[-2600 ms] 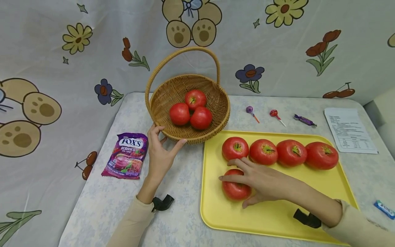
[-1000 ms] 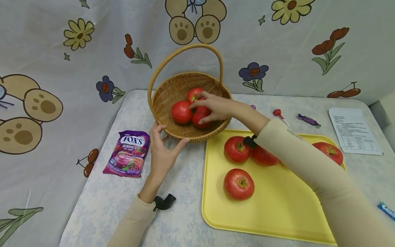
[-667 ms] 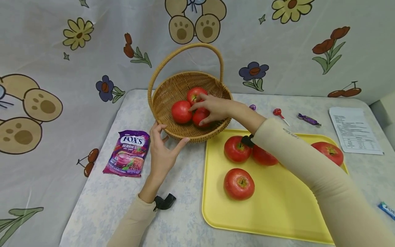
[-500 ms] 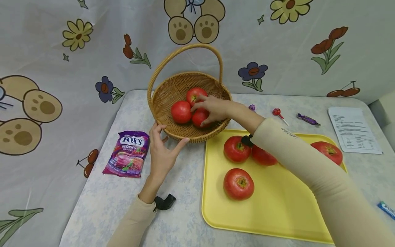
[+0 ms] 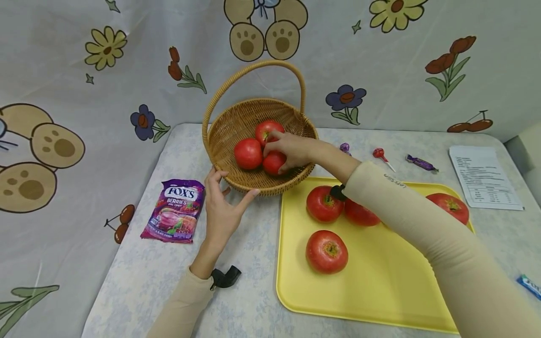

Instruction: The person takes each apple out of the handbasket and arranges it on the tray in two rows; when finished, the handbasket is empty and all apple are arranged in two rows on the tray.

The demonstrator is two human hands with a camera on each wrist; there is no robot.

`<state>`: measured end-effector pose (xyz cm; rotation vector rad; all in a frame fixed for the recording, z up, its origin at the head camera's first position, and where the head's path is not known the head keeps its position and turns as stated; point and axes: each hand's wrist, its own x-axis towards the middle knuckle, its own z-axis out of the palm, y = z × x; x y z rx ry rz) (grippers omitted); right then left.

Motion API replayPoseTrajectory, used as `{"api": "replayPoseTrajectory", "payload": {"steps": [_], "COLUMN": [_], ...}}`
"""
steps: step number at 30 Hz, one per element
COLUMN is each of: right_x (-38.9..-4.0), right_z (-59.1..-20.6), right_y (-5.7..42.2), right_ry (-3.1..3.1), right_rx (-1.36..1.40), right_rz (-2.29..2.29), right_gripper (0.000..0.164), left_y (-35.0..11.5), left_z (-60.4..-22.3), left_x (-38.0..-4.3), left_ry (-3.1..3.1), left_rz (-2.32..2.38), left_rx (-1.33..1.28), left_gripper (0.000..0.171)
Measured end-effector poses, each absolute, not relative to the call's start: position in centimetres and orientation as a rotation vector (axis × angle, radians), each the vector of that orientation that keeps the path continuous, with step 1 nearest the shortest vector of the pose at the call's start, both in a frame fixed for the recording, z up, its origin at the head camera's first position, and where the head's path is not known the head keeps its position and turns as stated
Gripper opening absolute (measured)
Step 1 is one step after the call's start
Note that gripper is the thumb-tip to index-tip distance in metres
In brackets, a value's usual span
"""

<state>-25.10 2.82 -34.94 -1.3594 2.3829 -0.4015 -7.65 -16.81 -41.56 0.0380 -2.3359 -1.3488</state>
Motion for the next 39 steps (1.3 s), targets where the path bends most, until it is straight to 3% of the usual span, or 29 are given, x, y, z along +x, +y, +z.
{"api": "replayPoseTrajectory", "payload": {"steps": [14, 39], "right_x": [-25.2, -24.6], "right_z": [-35.0, -33.0], "right_y": [3.0, 4.4], "right_ry": [2.384, 2.420], "right_rx": [-1.278, -1.411], "right_rz": [-0.417, -0.709], "right_gripper": [0.051, 0.051], "left_y": [-16.7, -17.1], "left_z": [-41.2, -41.4], "left_x": [-7.6, -7.6], "left_ry": [-2.339, -2.307], "left_rz": [-1.333, -1.397], "left_rx": [0.044, -0.001], "left_gripper": [0.076, 0.077]}}
